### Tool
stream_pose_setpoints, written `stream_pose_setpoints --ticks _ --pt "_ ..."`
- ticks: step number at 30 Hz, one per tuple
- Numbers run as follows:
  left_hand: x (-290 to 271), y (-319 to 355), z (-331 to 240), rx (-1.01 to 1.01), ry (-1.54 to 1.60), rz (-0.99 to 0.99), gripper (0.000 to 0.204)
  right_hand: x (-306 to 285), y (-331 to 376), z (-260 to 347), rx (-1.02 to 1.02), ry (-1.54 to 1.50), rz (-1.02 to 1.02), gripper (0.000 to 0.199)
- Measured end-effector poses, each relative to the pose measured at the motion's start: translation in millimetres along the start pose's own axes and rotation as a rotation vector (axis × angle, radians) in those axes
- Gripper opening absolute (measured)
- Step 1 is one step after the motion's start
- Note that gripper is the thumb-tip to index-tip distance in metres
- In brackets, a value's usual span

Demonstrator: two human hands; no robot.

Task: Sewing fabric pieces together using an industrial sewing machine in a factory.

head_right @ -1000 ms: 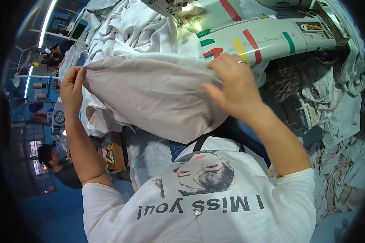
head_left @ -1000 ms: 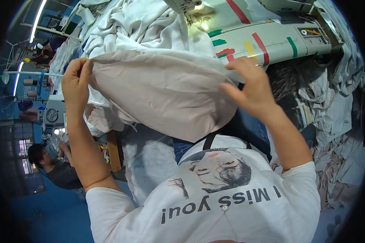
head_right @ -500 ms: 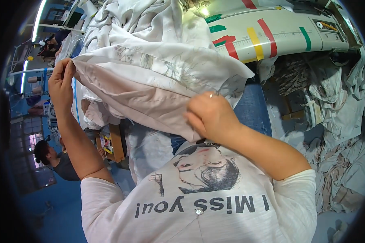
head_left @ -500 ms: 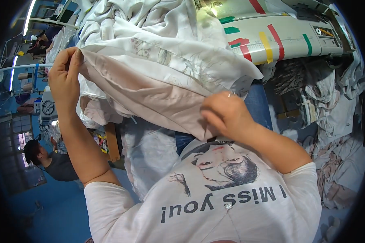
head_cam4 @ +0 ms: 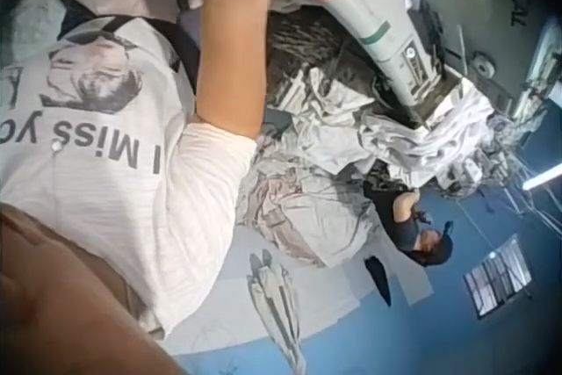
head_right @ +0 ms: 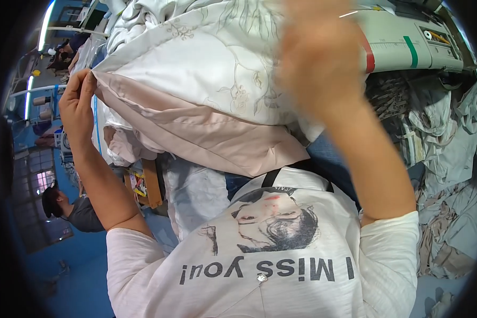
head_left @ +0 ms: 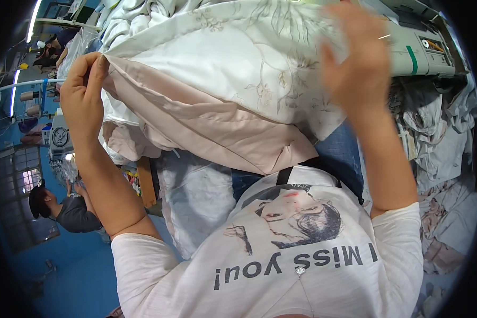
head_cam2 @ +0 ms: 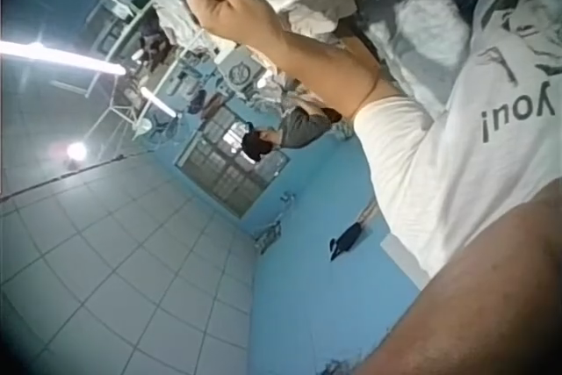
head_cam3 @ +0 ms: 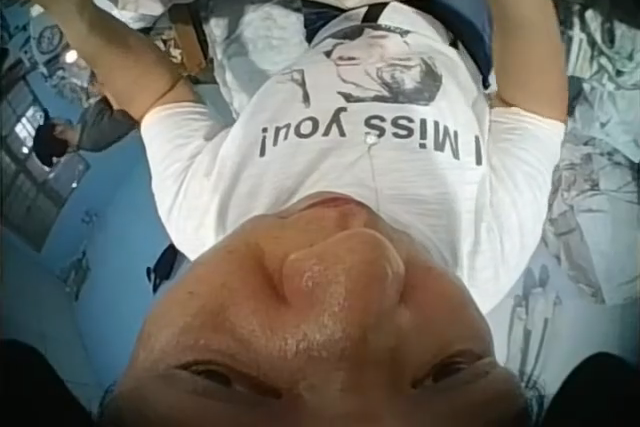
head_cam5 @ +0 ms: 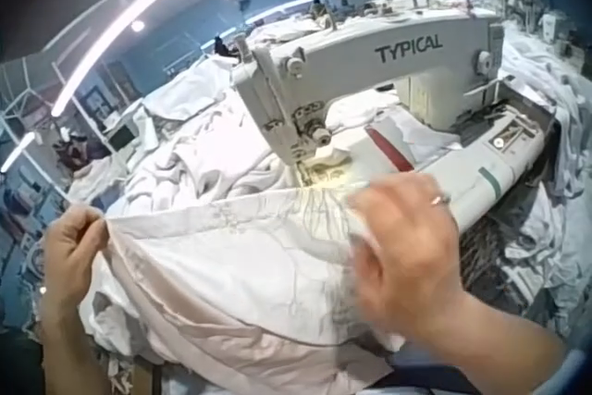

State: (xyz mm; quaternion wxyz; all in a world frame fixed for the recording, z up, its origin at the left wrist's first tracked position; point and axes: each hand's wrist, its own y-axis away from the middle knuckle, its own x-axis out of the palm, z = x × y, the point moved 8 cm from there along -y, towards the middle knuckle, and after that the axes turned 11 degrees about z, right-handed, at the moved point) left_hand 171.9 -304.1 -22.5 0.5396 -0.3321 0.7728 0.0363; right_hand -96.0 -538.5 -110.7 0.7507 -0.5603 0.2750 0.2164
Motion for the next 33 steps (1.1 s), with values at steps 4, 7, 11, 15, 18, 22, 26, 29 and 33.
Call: stream_pose_setpoints --ticks 4,7,11,15,18,22,26,29,33 --pt "7 -4 -14 0.049 0.069 0.031 0.020 59 13 96 -0.048 -0.941 0.356 0.032" --pt "-2 0 -9 0.063 0.057 0.045 0.017 77 16 105 0.019 -1.061 0.699 0.014" --pt "-8 10 -9 0.045 0.059 0.034 0.013 52 54 85 -0.055 -1.027 1.022 0.018" --pt "-6 25 -4 0.025 0.126 0.022 0.012 -19 34 12 -0.052 -1.014 0.666 0.014" --pt "2 30 2 -0.016 0.198 0.014 0.012 -30 17 -40 0.255 -1.061 0.649 0.018" --pt "17 36 23 -0.141 0.230 0.029 0.012 37 2 -102 0.459 -0.856 0.770 0.025" --pt "27 49 45 -0.226 0.199 0.031 0.011 91 5 -130 0.609 -0.714 0.855 0.020" --pt "31 63 63 -0.259 0.186 0.032 0.012 92 -11 -118 0.257 -0.470 0.781 0.015" --pt "38 71 75 -0.304 0.179 0.032 0.013 98 -23 -106 0.067 -0.587 0.775 0.013"
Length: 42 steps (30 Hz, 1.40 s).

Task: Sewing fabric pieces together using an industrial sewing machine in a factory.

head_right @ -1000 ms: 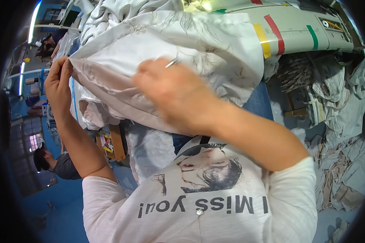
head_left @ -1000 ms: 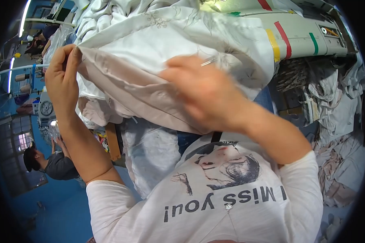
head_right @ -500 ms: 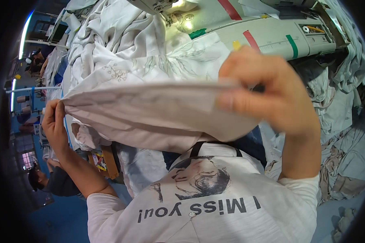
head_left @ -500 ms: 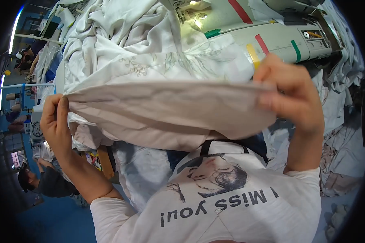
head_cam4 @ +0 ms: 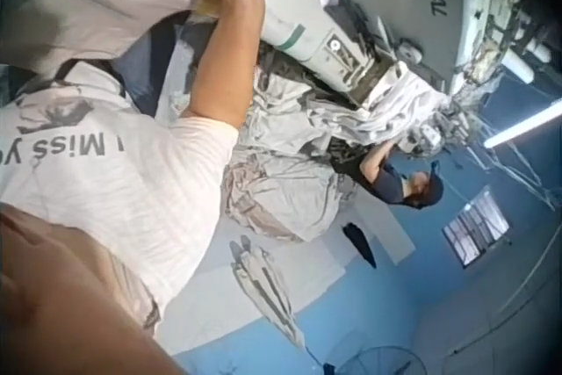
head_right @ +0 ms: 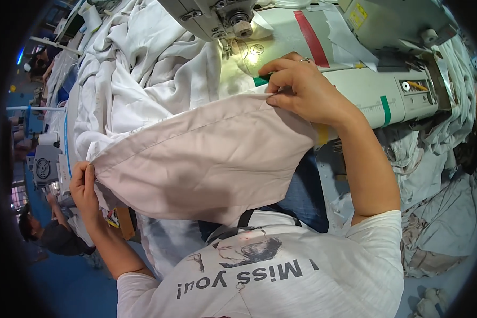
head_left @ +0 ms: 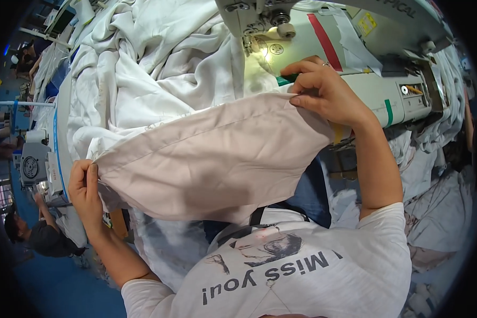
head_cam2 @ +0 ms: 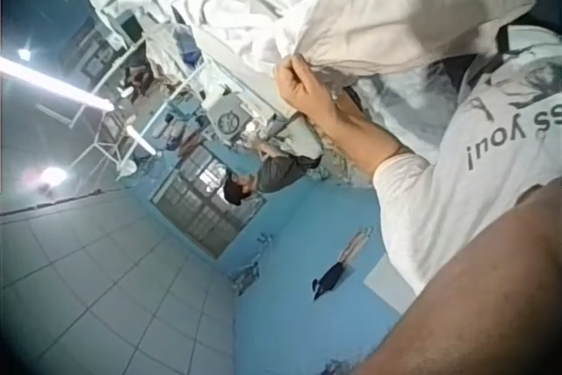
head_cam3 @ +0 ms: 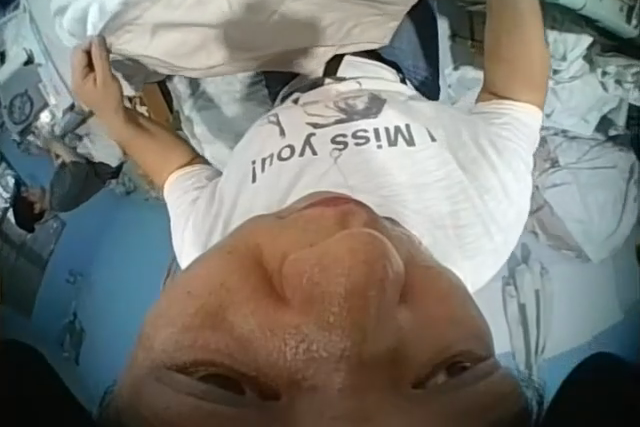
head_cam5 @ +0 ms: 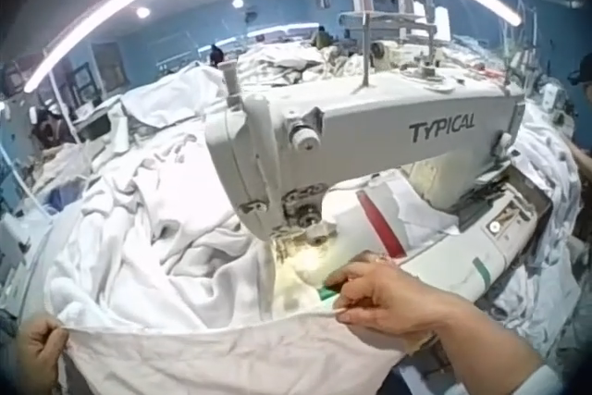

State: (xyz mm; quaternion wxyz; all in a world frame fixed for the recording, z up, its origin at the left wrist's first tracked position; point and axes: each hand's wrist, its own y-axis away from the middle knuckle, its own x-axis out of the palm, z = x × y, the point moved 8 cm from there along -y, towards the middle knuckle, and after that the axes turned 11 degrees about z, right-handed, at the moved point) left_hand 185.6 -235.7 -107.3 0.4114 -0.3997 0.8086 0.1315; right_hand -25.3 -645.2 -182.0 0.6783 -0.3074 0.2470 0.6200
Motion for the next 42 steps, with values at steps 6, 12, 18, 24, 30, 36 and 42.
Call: stream_pose_setpoints --ticks 6,12,18,24,30,36,42 --pt "1 1 11 0.009 0.021 -0.009 0.012 12 -7 4 -0.014 0.047 0.109 0.013" --pt "-7 4 8 0.068 0.044 -0.031 0.011 4 -2 4 -0.018 -0.036 0.069 0.014" --pt "-33 16 5 0.124 0.062 -0.064 0.013 -34 41 40 -0.101 -0.370 -0.036 0.012" --pt "-49 27 4 0.153 0.089 -0.079 0.014 -44 73 68 -0.164 -0.474 -0.112 0.013" --pt "-52 37 8 0.170 0.085 -0.081 0.014 -39 92 81 -0.156 -0.560 -0.153 0.016" --pt "-55 34 21 0.166 0.147 -0.059 0.014 -33 98 88 -0.167 -0.569 -0.198 0.020" --pt "-21 -6 -43 0.364 -0.813 -0.273 0.029 -25 79 115 -0.170 -0.302 -0.259 0.019"
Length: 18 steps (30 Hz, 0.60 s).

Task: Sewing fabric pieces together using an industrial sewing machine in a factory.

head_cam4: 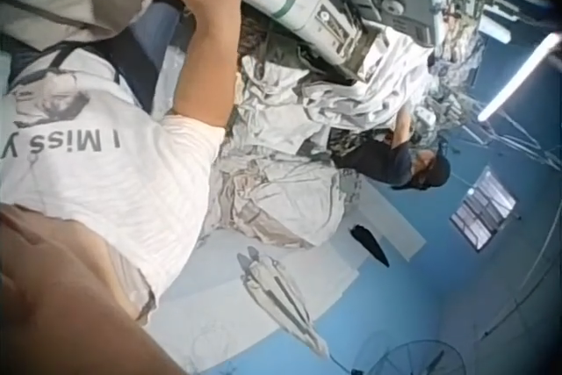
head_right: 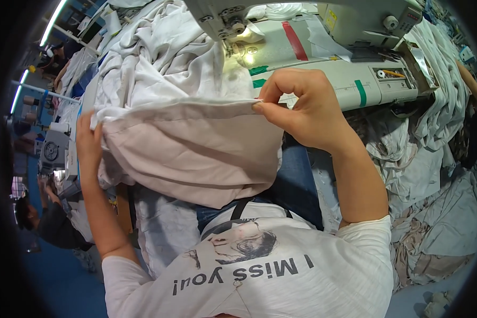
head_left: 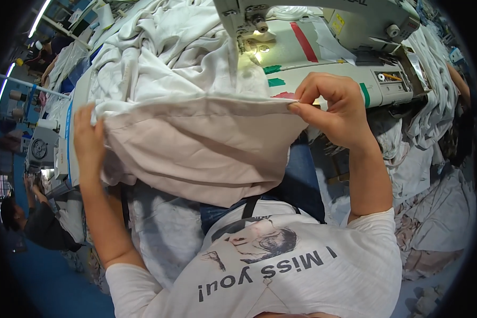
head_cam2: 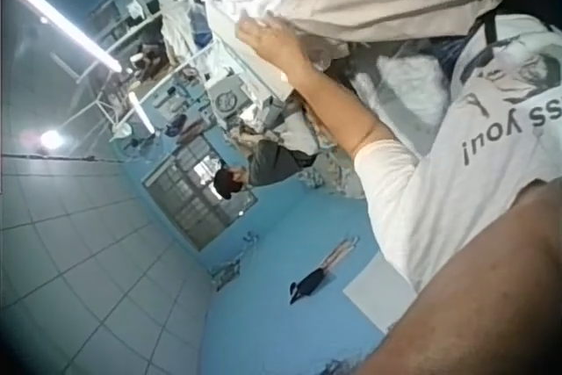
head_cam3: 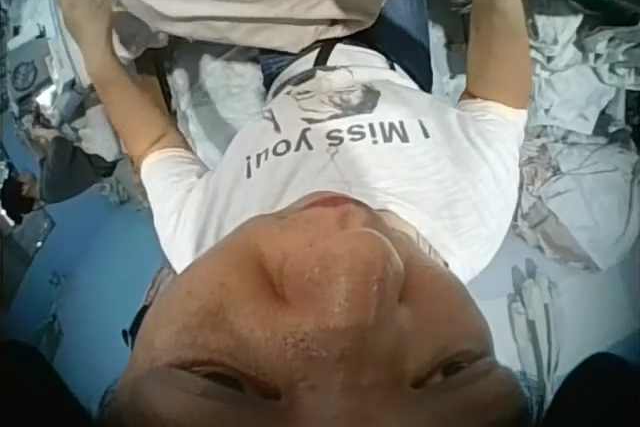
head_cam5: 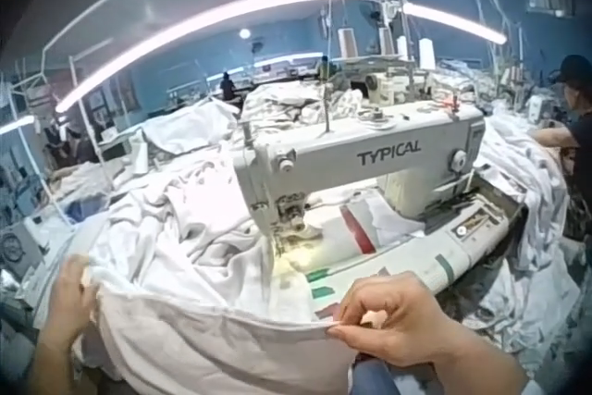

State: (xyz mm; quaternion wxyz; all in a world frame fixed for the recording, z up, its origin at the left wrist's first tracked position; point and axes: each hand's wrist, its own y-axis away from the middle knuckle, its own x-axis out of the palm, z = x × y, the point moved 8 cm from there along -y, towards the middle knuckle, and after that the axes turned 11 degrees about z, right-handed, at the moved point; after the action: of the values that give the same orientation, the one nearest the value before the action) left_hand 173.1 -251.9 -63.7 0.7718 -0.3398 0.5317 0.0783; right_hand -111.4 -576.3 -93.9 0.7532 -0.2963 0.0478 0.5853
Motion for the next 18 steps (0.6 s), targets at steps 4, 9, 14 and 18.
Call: stream_pose_setpoints --ticks 4,9,14,18 --pt "-19 -29 -197 -0.007 1.093 0.458 0.060 6 -8 5 -0.048 0.144 -0.005 0.018" --pt "-1 -56 -274 0.328 1.164 0.664 0.026 26 -18 35 -0.180 0.341 0.098 0.017" --pt "15 -57 -276 0.248 1.204 0.789 0.012 26 -19 30 -0.157 0.411 0.112 0.016" --pt "14 -56 -274 0.267 1.098 0.711 0.013 26 -19 16 0.028 0.331 0.157 0.014"
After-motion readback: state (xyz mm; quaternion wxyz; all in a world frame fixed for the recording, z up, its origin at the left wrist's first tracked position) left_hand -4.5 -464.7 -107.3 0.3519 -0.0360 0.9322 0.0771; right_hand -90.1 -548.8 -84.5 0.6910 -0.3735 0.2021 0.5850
